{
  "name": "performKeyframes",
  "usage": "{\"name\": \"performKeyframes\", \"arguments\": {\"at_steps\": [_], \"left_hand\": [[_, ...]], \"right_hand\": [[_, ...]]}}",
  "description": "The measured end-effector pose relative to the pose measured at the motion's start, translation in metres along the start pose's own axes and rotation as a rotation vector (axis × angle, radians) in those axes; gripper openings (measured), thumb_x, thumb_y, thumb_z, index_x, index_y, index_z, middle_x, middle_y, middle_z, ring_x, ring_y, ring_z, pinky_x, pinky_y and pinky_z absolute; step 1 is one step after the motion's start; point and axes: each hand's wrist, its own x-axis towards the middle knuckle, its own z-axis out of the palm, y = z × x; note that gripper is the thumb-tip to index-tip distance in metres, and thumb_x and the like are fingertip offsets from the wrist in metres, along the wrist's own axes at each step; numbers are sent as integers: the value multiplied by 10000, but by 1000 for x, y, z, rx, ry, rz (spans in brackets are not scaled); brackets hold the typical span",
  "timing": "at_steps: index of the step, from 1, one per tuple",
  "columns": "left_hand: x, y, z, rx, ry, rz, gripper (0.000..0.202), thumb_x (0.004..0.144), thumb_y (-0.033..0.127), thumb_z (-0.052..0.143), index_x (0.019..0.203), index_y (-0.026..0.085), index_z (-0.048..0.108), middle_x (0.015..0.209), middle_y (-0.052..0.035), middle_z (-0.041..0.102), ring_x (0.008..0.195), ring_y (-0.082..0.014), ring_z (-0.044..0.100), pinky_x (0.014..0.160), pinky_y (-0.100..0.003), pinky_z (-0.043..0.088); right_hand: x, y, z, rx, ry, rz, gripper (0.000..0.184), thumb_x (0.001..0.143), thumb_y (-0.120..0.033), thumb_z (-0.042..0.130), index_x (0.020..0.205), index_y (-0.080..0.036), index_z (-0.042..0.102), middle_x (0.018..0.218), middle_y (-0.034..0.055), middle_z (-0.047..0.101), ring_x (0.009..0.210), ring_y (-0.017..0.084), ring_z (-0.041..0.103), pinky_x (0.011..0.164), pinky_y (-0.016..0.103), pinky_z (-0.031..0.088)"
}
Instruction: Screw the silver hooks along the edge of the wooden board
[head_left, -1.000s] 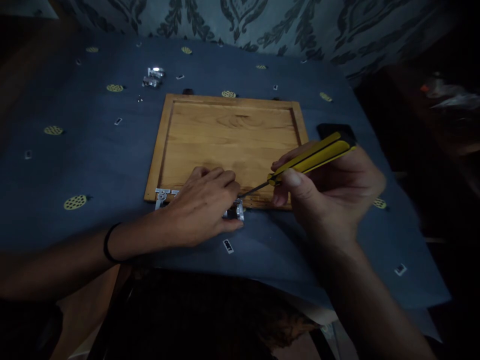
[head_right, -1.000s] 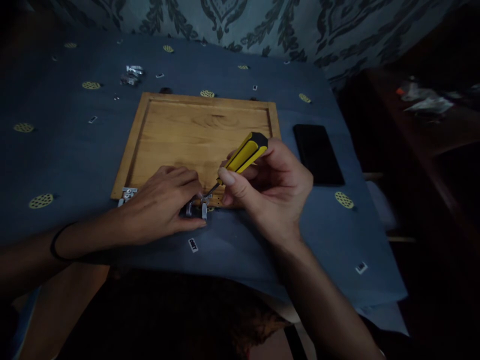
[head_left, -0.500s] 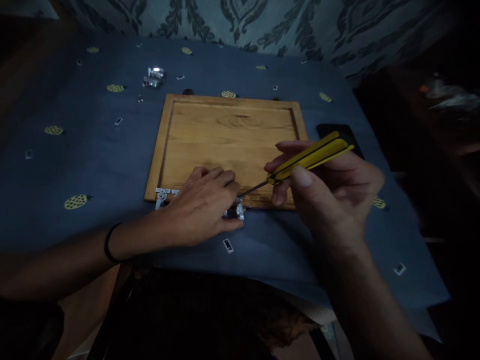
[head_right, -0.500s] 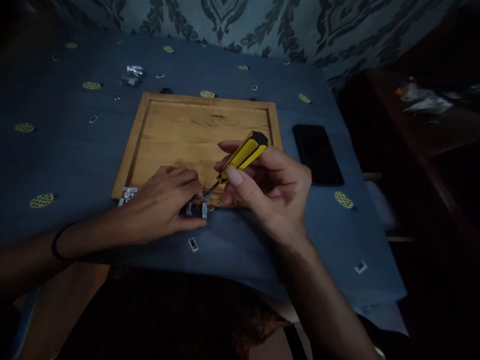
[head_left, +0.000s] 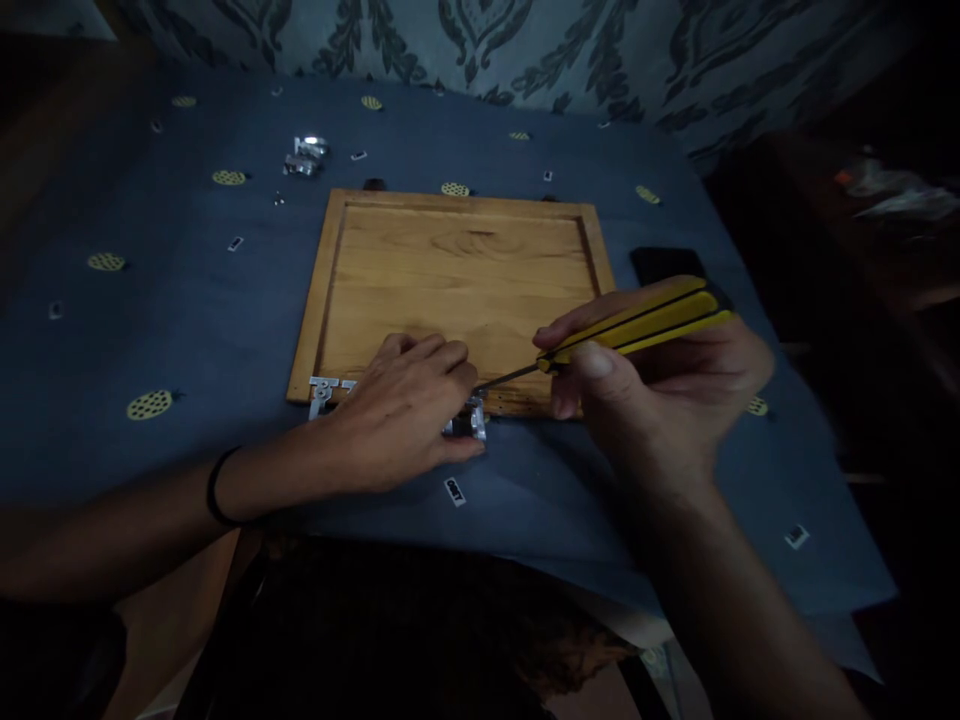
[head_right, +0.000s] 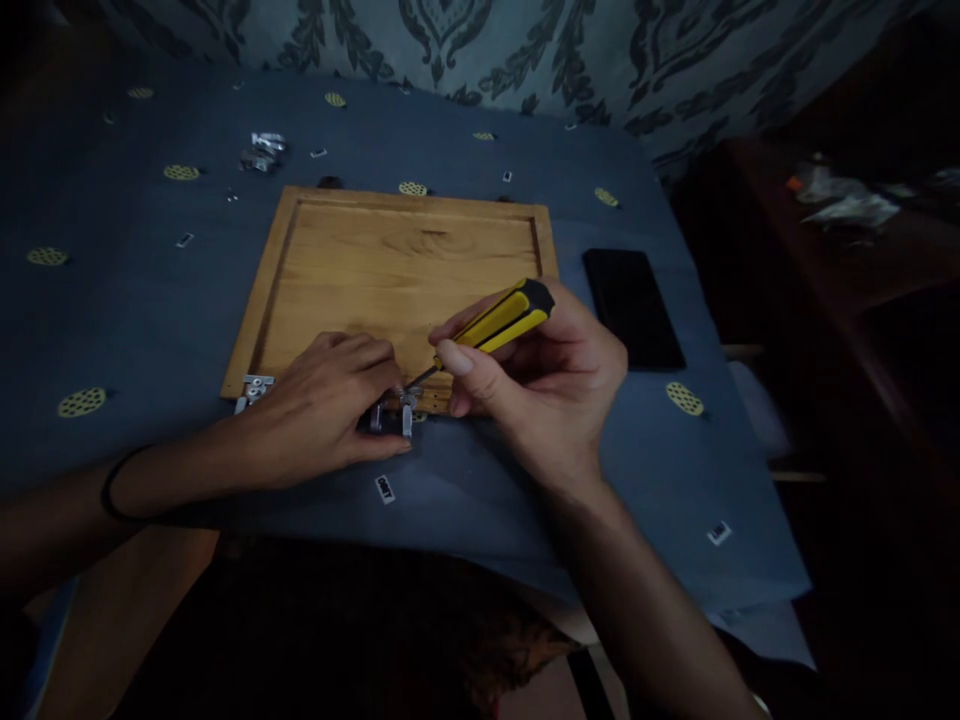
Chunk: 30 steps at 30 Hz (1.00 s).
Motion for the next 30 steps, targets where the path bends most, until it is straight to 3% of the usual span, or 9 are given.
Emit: {"name": "performKeyframes", "arguments": {"at_steps": [5,10,21,27,30], "left_hand": [[-1,-2,2,-3,32,14,343,887,412,807,1039,125,696,1095,-88,683,1090,-293,623,988,-436,436],[-1,-2,4,4,50,20,340,884,413,808,1028,126,695,1092,-89,685,1084,-295,627,979,-443,442],[-1,-1,3,23,23,7,365,891,437,795,1059,127,699,1093,-101,679,1104,-311,626,986,-455,445],[0,-1,1,9,29,10,344,885,417,803,1041,129,696,1085,-101,688,1104,-312,627,990,-459,447],[-1,-1,1,7,38,25,329,889,404,795,1032,127,690,1079,-105,691,1093,-311,627,976,-457,451]], "right_hand": [[1,3,-3,23,48,-60,104,826,-311,866,804,-242,791,815,-10,777,382,58,562,303,223,457],[1,4,-3,11,14,-58,90,836,-291,854,808,-257,777,781,-23,754,371,50,536,273,207,390],[-1,-2,2,-15,19,64,223,767,-368,908,754,-225,738,796,-20,742,390,62,560,324,225,476],[-3,0,-7,-25,-61,74,216,845,-394,843,1027,-281,819,886,-1,790,548,111,664,389,226,537],[-4,1,-11,-51,-101,81,189,887,-377,803,1056,-297,829,920,12,803,590,127,682,416,242,558]]}}
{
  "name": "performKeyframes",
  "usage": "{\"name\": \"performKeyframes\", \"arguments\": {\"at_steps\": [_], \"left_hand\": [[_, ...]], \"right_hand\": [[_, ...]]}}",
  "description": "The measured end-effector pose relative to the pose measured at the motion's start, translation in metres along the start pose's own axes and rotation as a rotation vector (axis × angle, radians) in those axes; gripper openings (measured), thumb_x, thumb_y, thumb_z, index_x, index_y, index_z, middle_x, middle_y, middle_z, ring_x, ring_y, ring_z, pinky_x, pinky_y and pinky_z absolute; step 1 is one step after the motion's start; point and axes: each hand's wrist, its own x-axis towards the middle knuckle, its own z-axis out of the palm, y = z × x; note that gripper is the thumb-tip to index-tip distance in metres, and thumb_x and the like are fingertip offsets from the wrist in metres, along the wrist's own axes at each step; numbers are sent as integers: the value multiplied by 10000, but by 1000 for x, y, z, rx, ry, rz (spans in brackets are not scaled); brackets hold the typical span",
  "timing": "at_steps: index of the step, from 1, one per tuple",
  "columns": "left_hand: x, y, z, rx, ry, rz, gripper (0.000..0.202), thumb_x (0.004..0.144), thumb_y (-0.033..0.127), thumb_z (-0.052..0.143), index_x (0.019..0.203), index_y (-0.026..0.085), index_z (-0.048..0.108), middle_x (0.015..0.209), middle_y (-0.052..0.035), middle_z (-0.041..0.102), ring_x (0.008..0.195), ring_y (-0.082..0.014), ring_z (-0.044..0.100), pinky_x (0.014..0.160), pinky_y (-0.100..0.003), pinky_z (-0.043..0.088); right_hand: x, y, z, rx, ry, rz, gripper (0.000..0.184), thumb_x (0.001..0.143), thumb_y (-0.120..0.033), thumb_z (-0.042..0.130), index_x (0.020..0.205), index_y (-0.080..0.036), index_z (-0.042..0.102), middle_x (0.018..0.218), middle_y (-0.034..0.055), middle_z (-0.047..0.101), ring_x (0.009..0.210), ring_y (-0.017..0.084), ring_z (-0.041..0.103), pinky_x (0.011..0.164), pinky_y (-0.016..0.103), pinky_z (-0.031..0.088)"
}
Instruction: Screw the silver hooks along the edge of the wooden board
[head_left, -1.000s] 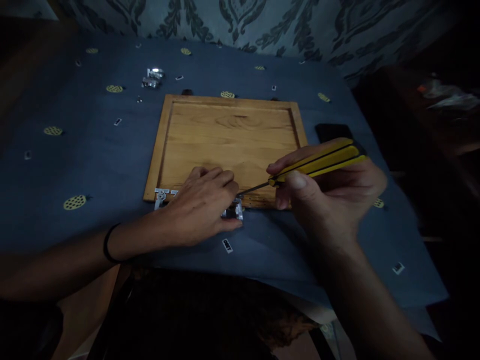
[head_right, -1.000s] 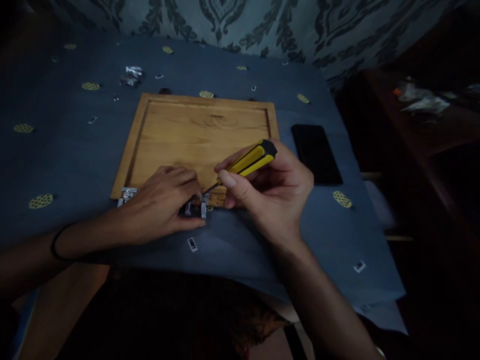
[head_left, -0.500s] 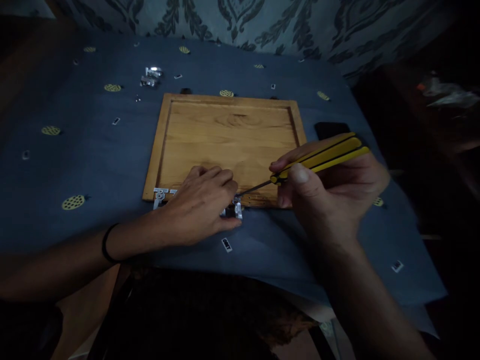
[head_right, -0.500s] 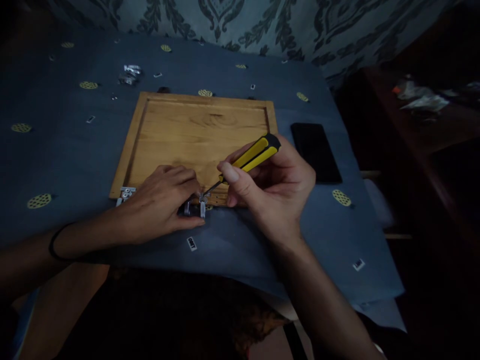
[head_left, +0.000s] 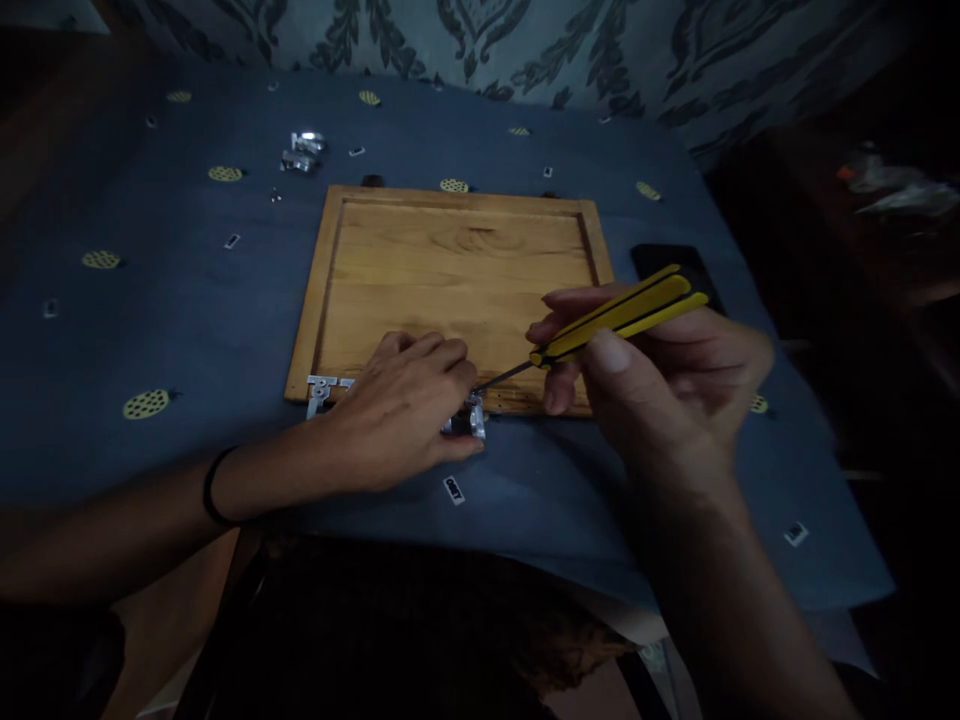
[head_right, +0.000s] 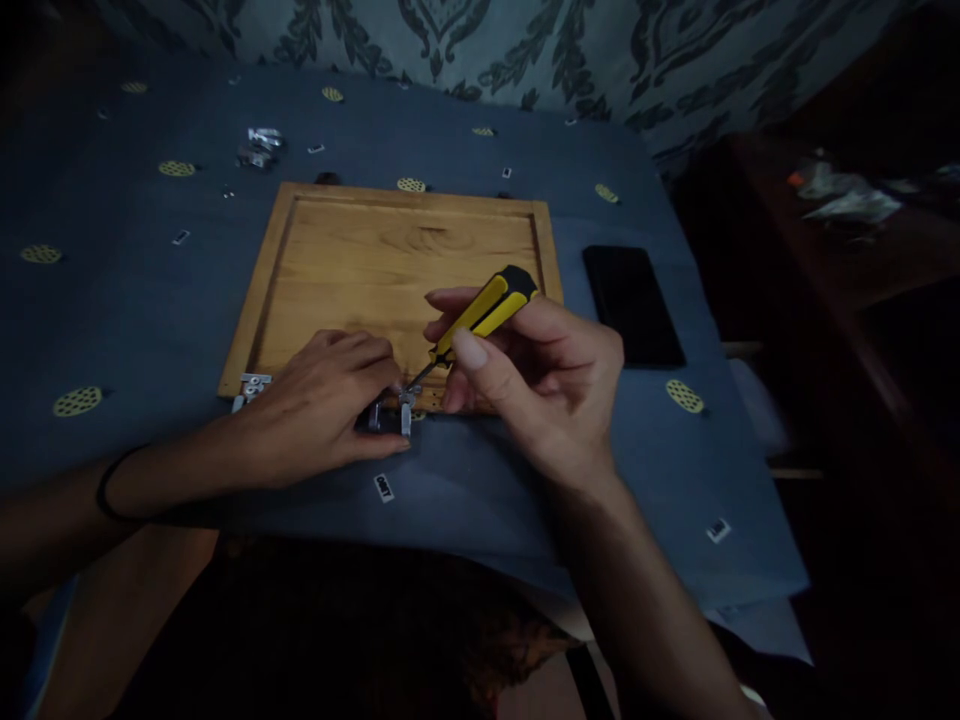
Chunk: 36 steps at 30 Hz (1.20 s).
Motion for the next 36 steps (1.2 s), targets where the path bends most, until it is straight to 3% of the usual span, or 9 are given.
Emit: {"name": "performKeyframes", "arguments": {"at_steps": [12,15,21,36], "left_hand": [[-2,-1,3,2,21,15,297,909,393,772,1028,135,687,1075,-85,679,1054,-284,625,964,-443,443],[-2,-2,4,6,29,23,299,908,400,776,1018,138,685,1064,-81,674,1044,-280,623,963,-436,438],[-4,-4,6,-2,64,43,316,890,406,801,999,139,672,1035,-77,672,1024,-279,624,947,-425,442],[-2,-3,4,22,34,26,311,907,410,774,1022,138,678,1062,-85,679,1049,-285,621,951,-429,440]], "right_hand": [[5,-7,7,14,23,-38,170,756,-330,909,797,-235,775,807,-4,791,453,98,616,338,226,508],[5,-8,9,10,33,-23,176,755,-327,913,787,-234,766,785,-9,790,431,90,607,335,222,495],[4,1,6,54,179,-106,122,838,-369,852,862,-260,804,818,-13,799,407,77,587,333,236,476],[2,-2,9,10,110,-48,155,799,-354,881,830,-233,789,781,-19,752,418,74,598,344,221,479]]}}
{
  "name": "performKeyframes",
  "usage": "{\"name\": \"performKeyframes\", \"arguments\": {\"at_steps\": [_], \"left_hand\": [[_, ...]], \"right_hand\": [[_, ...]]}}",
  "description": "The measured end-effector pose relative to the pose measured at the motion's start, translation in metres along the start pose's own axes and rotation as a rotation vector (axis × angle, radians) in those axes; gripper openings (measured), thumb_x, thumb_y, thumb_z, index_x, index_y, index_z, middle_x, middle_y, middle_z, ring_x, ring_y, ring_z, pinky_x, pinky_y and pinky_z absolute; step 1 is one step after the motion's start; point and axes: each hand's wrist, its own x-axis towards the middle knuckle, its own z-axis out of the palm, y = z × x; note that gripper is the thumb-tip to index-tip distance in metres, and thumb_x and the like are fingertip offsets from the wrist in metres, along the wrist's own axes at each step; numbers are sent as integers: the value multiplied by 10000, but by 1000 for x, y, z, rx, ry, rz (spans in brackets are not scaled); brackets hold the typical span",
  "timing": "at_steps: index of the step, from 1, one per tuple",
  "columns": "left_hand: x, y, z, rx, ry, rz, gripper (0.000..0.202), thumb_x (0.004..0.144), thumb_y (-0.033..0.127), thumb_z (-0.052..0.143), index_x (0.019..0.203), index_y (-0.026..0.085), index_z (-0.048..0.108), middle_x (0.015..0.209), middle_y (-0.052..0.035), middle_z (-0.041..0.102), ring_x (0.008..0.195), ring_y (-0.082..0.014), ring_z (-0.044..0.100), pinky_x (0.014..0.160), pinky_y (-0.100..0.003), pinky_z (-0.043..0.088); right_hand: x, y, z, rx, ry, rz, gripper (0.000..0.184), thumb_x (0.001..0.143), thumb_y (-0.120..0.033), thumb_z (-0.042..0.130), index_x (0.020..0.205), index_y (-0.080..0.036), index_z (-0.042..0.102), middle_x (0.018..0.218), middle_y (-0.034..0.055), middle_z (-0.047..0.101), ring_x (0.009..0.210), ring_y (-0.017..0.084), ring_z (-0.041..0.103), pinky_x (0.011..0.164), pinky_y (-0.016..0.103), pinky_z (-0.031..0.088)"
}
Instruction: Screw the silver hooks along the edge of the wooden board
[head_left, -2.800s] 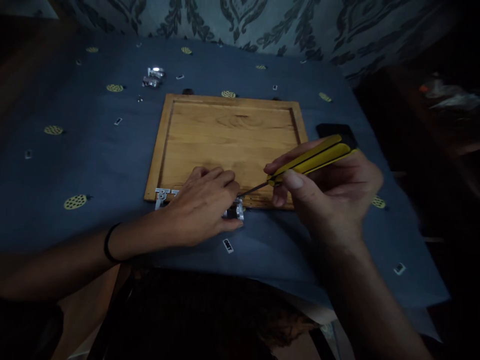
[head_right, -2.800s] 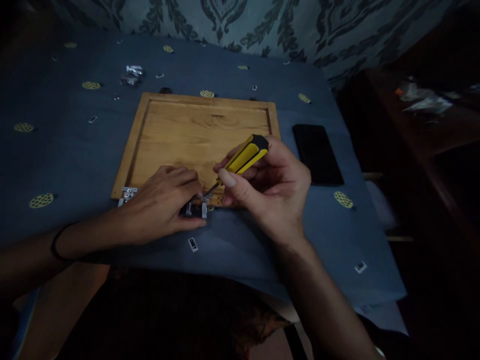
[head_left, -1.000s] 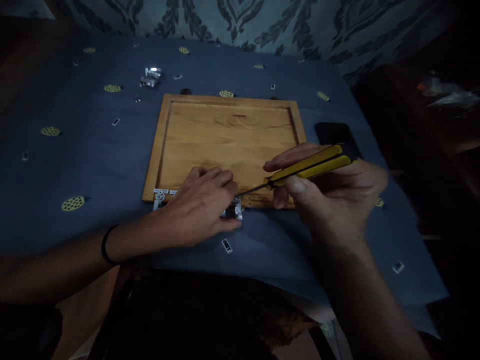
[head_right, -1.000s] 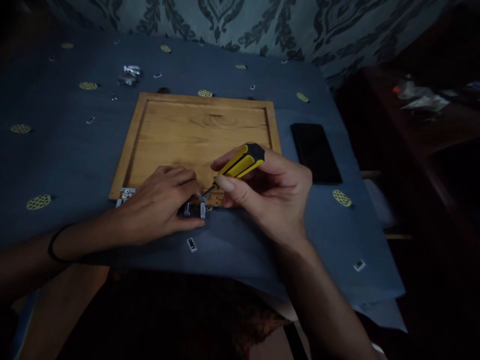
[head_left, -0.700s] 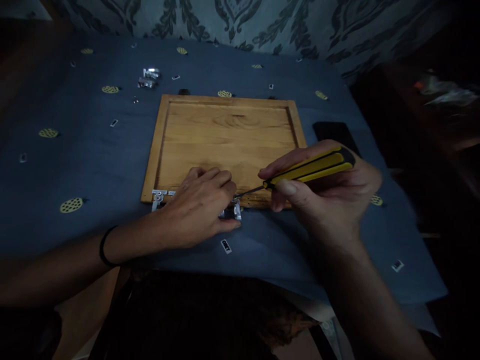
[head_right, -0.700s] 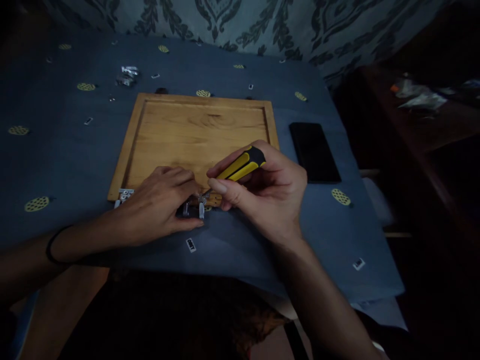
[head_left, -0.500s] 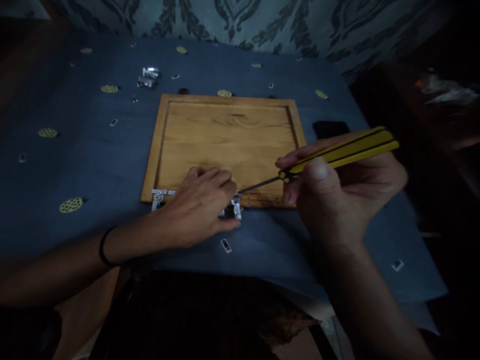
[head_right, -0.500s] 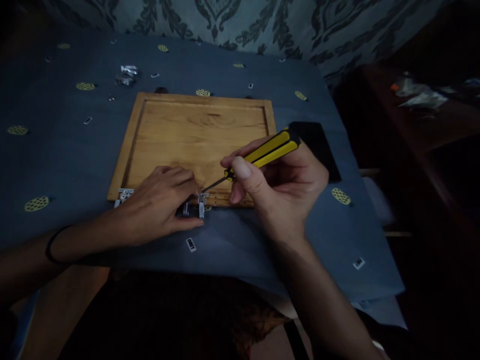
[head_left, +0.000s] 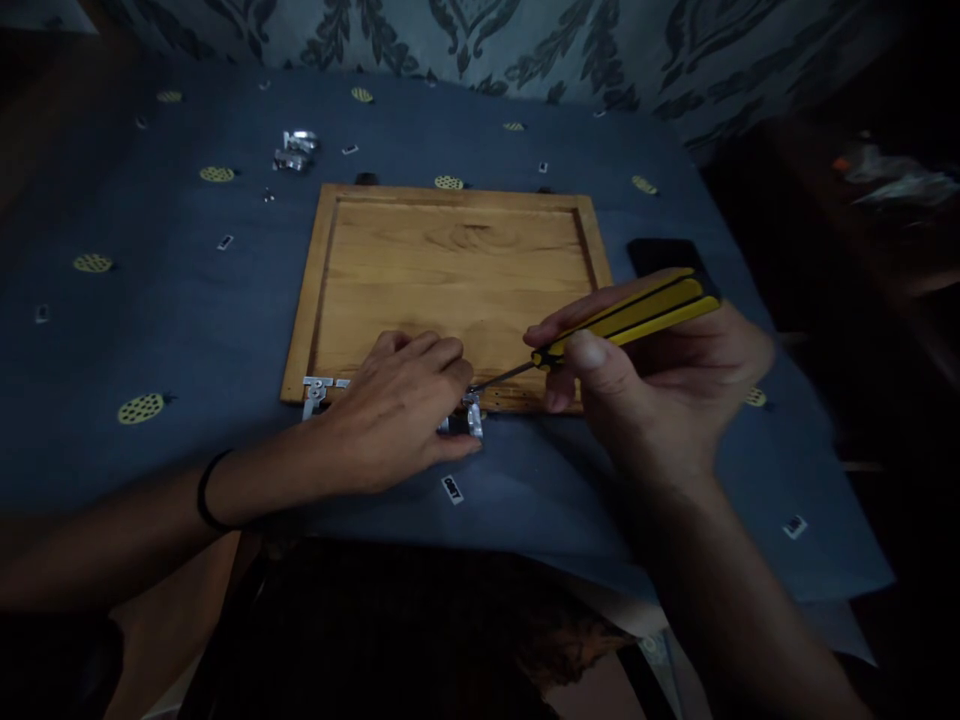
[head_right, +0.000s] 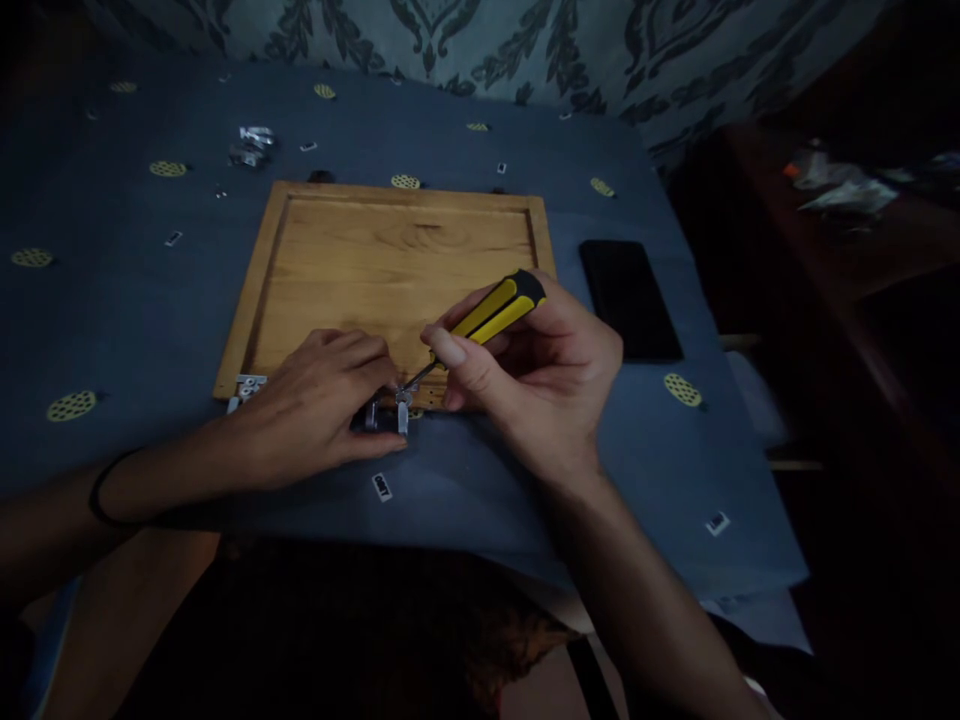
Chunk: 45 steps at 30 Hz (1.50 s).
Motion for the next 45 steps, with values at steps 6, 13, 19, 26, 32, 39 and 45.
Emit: {"name": "performKeyframes", "arguments": {"at_steps": [6,13,19,26,32,39,45], "left_hand": [[-1,-1,1,-9,16,8,291,910,405,769,1018,150,680,1071,-87,680,1072,-294,623,946,-429,441],[0,1,-1,-7,-4,-10,302,901,407,781,1006,140,685,1056,-91,689,1065,-298,632,954,-444,451],[1,3,-3,-18,-36,-30,323,896,397,791,1051,131,692,1095,-95,690,1096,-305,629,989,-465,450],[2,4,-6,-16,-80,-48,341,905,394,784,1083,120,687,1124,-109,681,1094,-304,624,1002,-464,440],[2,2,-5,-8,-46,-18,318,904,404,774,1046,131,692,1077,-94,684,1037,-286,628,967,-442,446],[1,1,-3,-3,-31,-11,305,898,395,783,1022,134,686,1079,-92,674,1066,-297,621,957,-436,443],[2,2,-3,-2,-37,-28,327,895,407,786,1040,130,691,1091,-94,676,1084,-301,624,974,-441,445]], "right_hand": [[-1,0,-4,1,-65,9,204,825,-415,853,969,-279,806,842,-6,782,492,113,645,371,241,521],[-3,-2,-8,-31,-154,51,197,897,-414,785,1064,-314,819,923,-2,805,515,121,670,425,270,563],[-2,-1,-4,-42,-145,-6,103,854,-327,836,950,-291,832,847,-11,786,479,107,652,418,253,562],[2,-3,-2,-41,-110,-37,114,791,-304,886,752,-251,793,828,0,768,486,100,627,392,244,547],[1,-2,-1,-54,-74,-82,158,804,-282,872,697,-227,770,781,7,757,490,101,639,392,229,543],[-1,5,-6,4,46,-95,129,828,-332,854,766,-243,784,735,-12,711,449,96,611,367,252,515],[-2,0,-2,-23,-3,-71,175,818,-354,863,729,-244,761,736,-10,722,462,101,618,374,245,527]]}}
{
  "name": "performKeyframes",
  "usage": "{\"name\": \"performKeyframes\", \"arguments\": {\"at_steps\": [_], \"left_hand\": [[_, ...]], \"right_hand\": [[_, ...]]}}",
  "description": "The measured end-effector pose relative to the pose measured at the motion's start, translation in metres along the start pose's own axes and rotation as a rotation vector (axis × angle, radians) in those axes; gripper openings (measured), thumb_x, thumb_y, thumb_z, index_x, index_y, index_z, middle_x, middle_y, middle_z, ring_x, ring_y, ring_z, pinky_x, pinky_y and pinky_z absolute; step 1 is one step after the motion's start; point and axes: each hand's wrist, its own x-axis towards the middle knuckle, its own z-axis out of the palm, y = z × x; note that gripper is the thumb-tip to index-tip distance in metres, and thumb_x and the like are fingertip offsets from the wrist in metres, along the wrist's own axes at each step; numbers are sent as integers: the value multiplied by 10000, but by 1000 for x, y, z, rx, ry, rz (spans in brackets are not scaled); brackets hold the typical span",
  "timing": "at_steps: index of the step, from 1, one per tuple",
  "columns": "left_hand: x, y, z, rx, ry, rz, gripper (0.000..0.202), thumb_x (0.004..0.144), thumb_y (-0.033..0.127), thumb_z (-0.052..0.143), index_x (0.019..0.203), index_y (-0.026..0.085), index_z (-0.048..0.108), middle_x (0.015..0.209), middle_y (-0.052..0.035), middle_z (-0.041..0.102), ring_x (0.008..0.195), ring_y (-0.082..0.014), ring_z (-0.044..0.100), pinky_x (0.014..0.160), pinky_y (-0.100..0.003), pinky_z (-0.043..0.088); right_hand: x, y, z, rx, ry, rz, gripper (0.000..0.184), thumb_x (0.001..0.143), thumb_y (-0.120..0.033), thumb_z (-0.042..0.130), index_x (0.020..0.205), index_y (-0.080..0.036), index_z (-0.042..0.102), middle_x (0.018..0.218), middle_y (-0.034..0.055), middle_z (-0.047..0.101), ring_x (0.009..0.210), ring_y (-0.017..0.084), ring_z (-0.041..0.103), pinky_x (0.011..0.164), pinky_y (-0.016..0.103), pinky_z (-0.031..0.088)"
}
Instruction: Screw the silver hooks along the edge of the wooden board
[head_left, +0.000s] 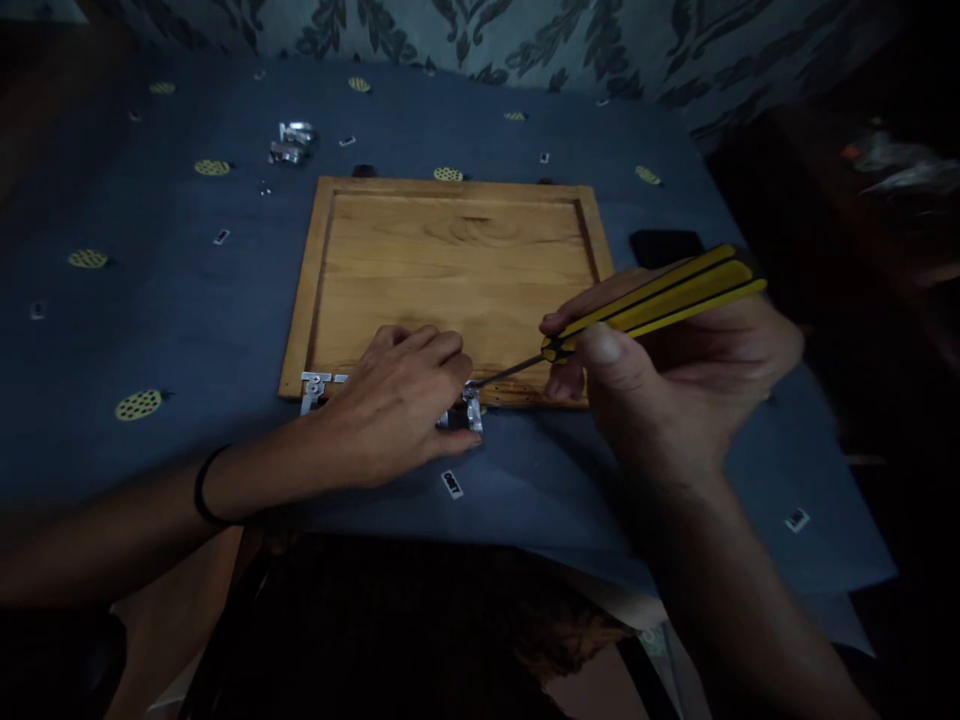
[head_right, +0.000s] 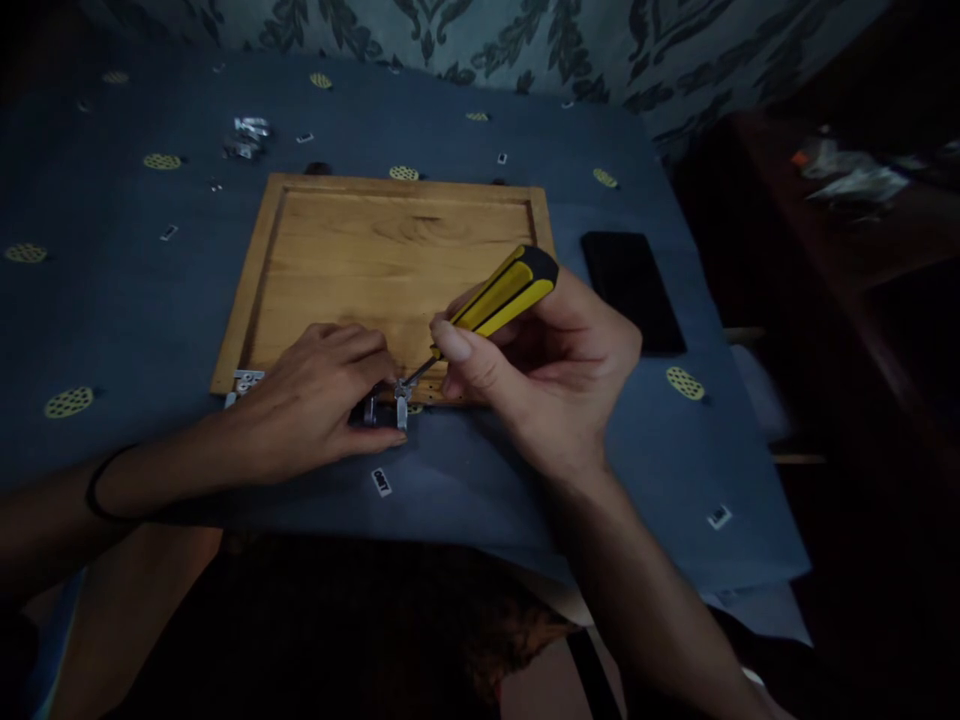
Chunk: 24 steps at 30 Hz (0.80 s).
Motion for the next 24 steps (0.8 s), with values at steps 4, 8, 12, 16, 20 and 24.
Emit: {"name": "performKeyframes", "arguments": {"at_steps": [4,8,12,16,20,24], "left_hand": [[1,2,-2,-3,-28,-22,348,891,405,796,1066,121,698,1111,-103,676,1115,-311,624,994,-450,444],[2,3,-3,10,-52,-30,367,896,417,791,1080,114,698,1124,-112,674,1118,-318,622,996,-462,445],[2,2,-2,13,-37,-21,359,902,412,785,1089,119,696,1125,-109,680,1118,-316,626,992,-468,450],[1,1,-1,2,-17,-3,349,899,418,789,1064,125,695,1126,-105,683,1120,-315,627,997,-468,453],[0,1,-1,-2,-14,-7,337,890,411,801,1035,126,696,1109,-103,683,1109,-315,629,989,-465,459],[1,1,-1,-3,-10,-1,333,886,403,806,1039,128,695,1108,-100,683,1103,-313,627,983,-465,458]], "right_hand": [[1,-3,3,12,-9,36,250,808,-388,872,673,-229,735,713,-11,713,473,94,624,379,225,526],[2,-5,5,-9,-33,74,217,782,-351,896,713,-222,736,718,-17,719,434,76,590,368,215,511],[1,-5,6,-26,-70,108,208,756,-348,917,735,-237,743,746,-16,726,439,77,591,383,227,519],[1,-3,4,-12,-36,73,211,793,-376,887,724,-234,748,710,-9,723,426,93,594,360,239,513],[1,-1,3,-1,-5,-11,228,821,-348,865,675,-228,738,712,-6,730,450,87,618,379,212,531],[1,-1,4,-11,15,40,230,790,-385,889,702,-224,750,718,-13,727,440,77,608,370,204,518]]}}
